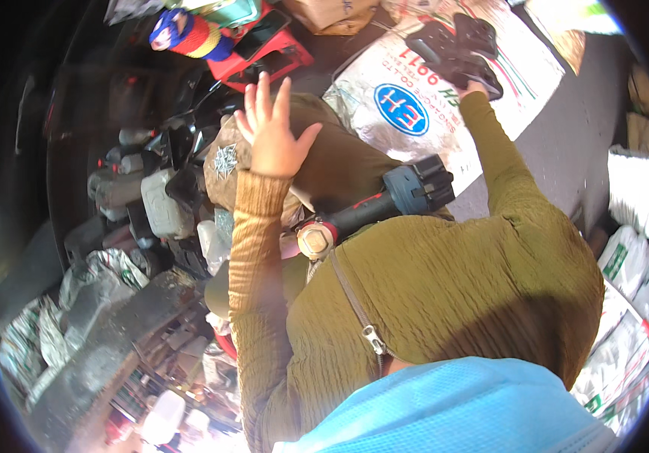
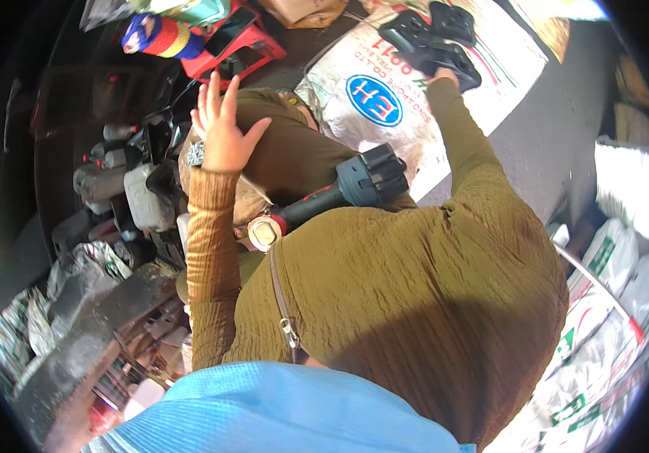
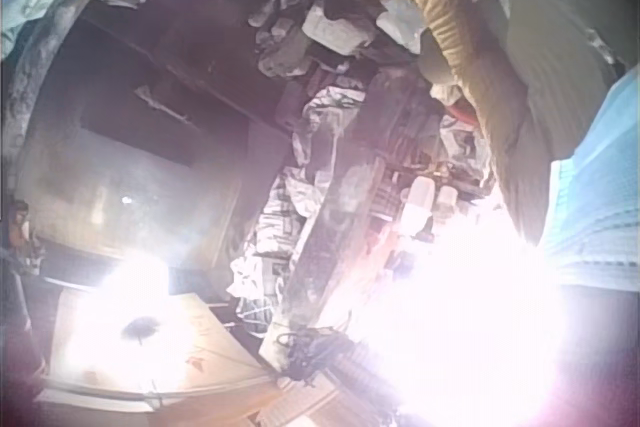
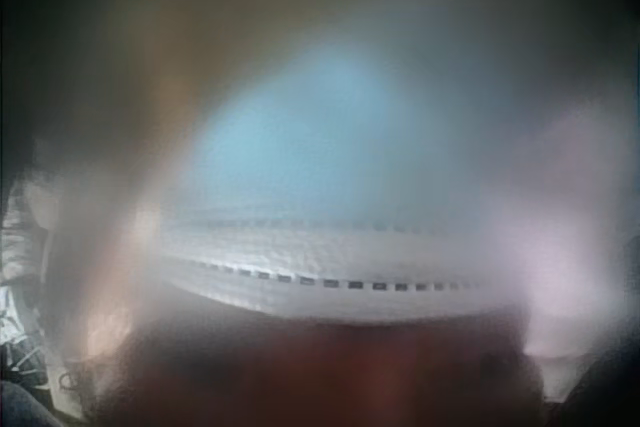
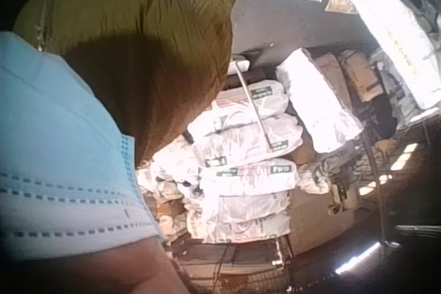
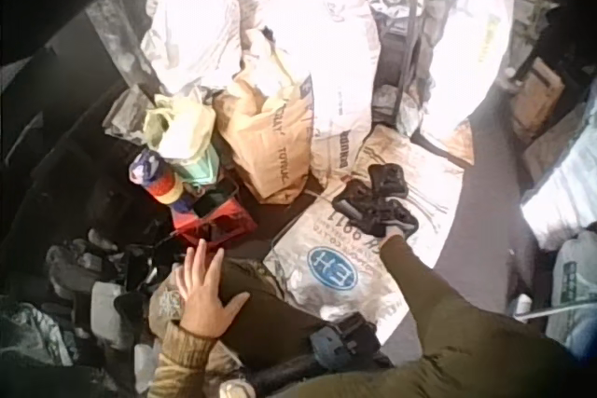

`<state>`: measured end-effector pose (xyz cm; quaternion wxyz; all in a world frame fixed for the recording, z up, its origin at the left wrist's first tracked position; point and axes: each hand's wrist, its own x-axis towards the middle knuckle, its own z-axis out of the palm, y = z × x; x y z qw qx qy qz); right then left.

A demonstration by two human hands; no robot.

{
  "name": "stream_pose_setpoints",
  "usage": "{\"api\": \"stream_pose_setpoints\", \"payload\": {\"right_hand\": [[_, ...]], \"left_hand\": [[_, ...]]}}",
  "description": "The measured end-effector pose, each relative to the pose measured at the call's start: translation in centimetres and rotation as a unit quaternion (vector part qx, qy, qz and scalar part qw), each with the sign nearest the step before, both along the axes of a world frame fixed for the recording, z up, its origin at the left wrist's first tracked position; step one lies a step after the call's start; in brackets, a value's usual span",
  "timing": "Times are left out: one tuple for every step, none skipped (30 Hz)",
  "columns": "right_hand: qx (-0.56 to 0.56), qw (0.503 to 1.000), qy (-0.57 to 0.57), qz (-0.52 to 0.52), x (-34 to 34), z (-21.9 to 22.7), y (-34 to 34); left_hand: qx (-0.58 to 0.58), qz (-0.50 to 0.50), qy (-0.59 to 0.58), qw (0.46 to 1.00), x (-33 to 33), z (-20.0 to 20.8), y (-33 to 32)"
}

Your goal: The person sits on the floor and uses a cordless drill to fasten screws into a circular metal part. They repeatedly pick up the part, align it, and drive screws into it, then place the finished unit into a red basket.

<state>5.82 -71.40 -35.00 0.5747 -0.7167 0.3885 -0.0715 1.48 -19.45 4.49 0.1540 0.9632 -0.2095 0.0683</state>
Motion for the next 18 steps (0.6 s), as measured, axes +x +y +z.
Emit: {"api": "stream_pose_setpoints", "payload": {"right_hand": [[-0.230, 0.958, -0.058, 0.162, 2.4, -1.0, -1.6], [-0.284, 0.940, 0.102, 0.160, 2.8, -0.3, -4.7], [-0.320, 0.907, 0.179, 0.209, 3.1, 0.4, -5.9], [-0.395, 0.860, 0.245, 0.211, 3.8, 1.5, -6.2], [-0.417, 0.840, 0.249, 0.243, 4.2, 3.2, -6.2], [-0.462, 0.808, 0.269, 0.247, 4.5, 4.7, -5.1], [-0.345, 0.874, 0.162, 0.302, 3.6, 6.3, -4.0], [-0.314, 0.843, 0.214, 0.380, 3.8, 7.7, -2.4], [-0.277, 0.805, 0.268, 0.452, 3.9, 9.0, -1.1], [-0.322, 0.749, 0.298, 0.496, 3.9, 9.8, 0.0], [-0.369, 0.708, 0.295, 0.525, 4.4, 10.3, 0.5], [-0.399, 0.688, 0.283, 0.535, 5.3, 10.5, 0.8], [-0.412, 0.694, 0.279, 0.520, 6.3, 10.5, 0.8], [-0.402, 0.702, 0.287, 0.513, 7.3, 10.3, 0.9], [-0.323, 0.782, 0.296, 0.444, 8.5, 10.0, 1.4], [-0.122, 0.911, 0.261, 0.295, 9.7, 9.8, 2.5], [0.069, 0.971, 0.175, 0.146, 10.9, 10.0, 4.2], [0.199, 0.973, 0.093, 0.073, 12.2, 11.1, 6.3]], "left_hand": [[-0.012, 0.000, -0.033, 0.999, -0.8, 0.2, 1.9], [-0.029, 0.019, -0.055, 0.998, -1.6, 0.4, 4.0], [-0.039, 0.038, -0.076, 0.996, -2.4, 0.5, 6.3], [-0.040, 0.070, -0.079, 0.994, -3.5, 0.5, 8.8], [-0.035, 0.103, -0.085, 0.990, -4.8, 0.4, 11.3], [-0.020, 0.148, -0.087, 0.985, -6.3, 0.2, 13.8], [-0.001, 0.198, -0.087, 0.976, -8.2, -0.1, 16.3], [-0.002, 0.246, -0.079, 0.966, -10.3, -0.5, 18.5], [-0.003, 0.292, -0.074, 0.954, -12.6, -0.7, 20.7], [-0.002, 0.337, -0.069, 0.939, -14.8, -1.0, 22.7], [-0.004, 0.399, -0.048, 0.916, -16.7, -1.5, 24.4], [-0.009, 0.439, -0.043, 0.897, -18.5, -1.7, 26.0], [-0.014, 0.463, -0.062, 0.884, -20.0, -2.0, 27.3], [-0.035, 0.472, -0.067, 0.879, -21.1, -2.0, 28.6], [-0.055, 0.482, -0.064, 0.872, -21.8, -1.8, 29.9], [-0.076, 0.483, -0.045, 0.871, -22.1, -1.6, 31.0], [-0.100, 0.482, -0.022, 0.870, -22.1, -1.5, 32.0], [-0.122, 0.473, -0.009, 0.872, -22.0, -1.5, 32.7]]}}
